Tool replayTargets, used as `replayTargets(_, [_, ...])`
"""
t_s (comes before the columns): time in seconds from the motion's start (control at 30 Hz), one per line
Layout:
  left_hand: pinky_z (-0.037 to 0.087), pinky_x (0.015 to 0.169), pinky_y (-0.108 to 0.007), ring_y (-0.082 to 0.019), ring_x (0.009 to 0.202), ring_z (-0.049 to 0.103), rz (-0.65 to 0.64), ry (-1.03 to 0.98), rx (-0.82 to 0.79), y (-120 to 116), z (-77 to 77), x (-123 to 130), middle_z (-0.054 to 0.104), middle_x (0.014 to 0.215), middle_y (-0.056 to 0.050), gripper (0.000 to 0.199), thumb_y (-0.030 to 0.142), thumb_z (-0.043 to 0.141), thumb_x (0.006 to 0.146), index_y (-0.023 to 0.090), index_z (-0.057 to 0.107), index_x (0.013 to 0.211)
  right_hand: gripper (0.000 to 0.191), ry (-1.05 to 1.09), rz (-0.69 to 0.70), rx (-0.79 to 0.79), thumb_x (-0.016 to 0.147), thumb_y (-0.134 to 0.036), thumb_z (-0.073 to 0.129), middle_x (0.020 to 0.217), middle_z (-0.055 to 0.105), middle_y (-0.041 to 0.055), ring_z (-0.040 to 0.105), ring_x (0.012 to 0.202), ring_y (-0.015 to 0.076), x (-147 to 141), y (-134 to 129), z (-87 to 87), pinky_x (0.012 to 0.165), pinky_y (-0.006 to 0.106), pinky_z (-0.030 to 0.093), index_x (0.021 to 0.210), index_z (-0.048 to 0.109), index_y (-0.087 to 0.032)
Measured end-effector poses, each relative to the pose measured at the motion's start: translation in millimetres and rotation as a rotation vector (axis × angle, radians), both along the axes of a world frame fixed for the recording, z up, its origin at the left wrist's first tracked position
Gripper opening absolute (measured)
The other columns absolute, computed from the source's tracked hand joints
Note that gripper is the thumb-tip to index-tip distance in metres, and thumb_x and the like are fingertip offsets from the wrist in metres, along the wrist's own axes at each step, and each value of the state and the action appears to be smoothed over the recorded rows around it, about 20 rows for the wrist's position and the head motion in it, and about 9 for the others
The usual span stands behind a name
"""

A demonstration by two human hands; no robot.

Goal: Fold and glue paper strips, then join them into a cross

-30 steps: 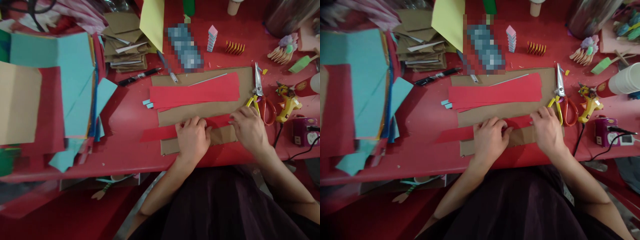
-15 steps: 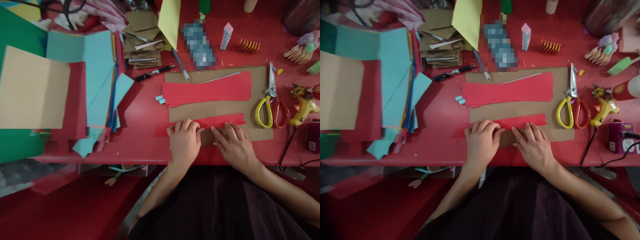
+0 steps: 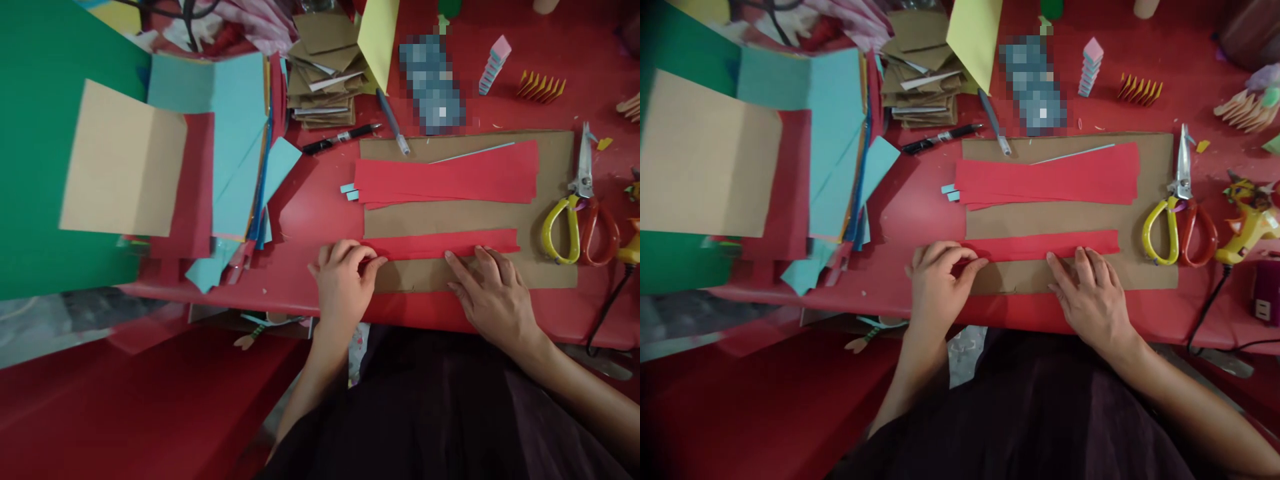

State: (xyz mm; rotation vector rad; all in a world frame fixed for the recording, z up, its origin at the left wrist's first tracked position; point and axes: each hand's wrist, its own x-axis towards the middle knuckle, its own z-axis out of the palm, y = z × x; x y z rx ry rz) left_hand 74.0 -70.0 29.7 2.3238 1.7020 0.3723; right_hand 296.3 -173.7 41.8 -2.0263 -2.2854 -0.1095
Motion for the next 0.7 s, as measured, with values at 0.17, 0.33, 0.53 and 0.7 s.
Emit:
replayTargets(0.17, [0.042,0.072,-0.038,-0.024,0.086,0.058,0.056,-0.101,0.012,4,-6.4,-17,0.064,0.086,-0.004,0.013,0.029,0.069,0.085,0.024,0.065,0.073,0.042,-0.012,0.025,0.024,0.093,-0.033,0.058,0.122,0.061,0.0194,0.056,0.109,0.0322,0,1,1.2,0.082,0.045,0.054,0.134,0.06,-0.022])
replayTargets(0.33, [0.047,0.078,-0.038,-0.022,0.086,0.059,0.085,-0.185,-0.013,7,-8.4,-29,0.062,0.085,-0.003,0.014,0.024,0.066,0.084,0.023,0.062,0.071,0.043,-0.004,0.03,0.021,0.093,-0.032,0.059,0.123,0.061,0.0206,0.056,0.11,0.0339,0,1,1.6,0.081,0.046,0.054,0.135,0.059,-0.021])
replayTargets(0.53, [0.05,0.084,-0.04,-0.023,0.091,0.059,0.117,-0.241,-0.036,8,-12.4,-36,0.06,0.089,-0.004,0.013,0.026,0.065,0.084,0.023,0.059,0.073,0.042,-0.024,0.042,0.038,0.093,-0.032,0.059,0.12,0.061,0.0219,0.057,0.109,0.0341,-1,2,2.7,0.081,0.046,0.054,0.133,0.061,-0.019])
replayTargets(0.7, [0.045,0.102,-0.05,-0.029,0.12,0.055,-0.008,-0.13,0.152,-2,-9.0,-22,0.063,0.122,-0.01,0.029,0.014,0.056,0.088,0.024,0.064,0.114,0.04,-0.067,0.037,0.055,0.093,-0.034,0.06,0.12,0.061,0.0204,0.058,0.109,0.0321,-2,2,3.4,0.082,0.043,0.054,0.131,0.063,-0.02])
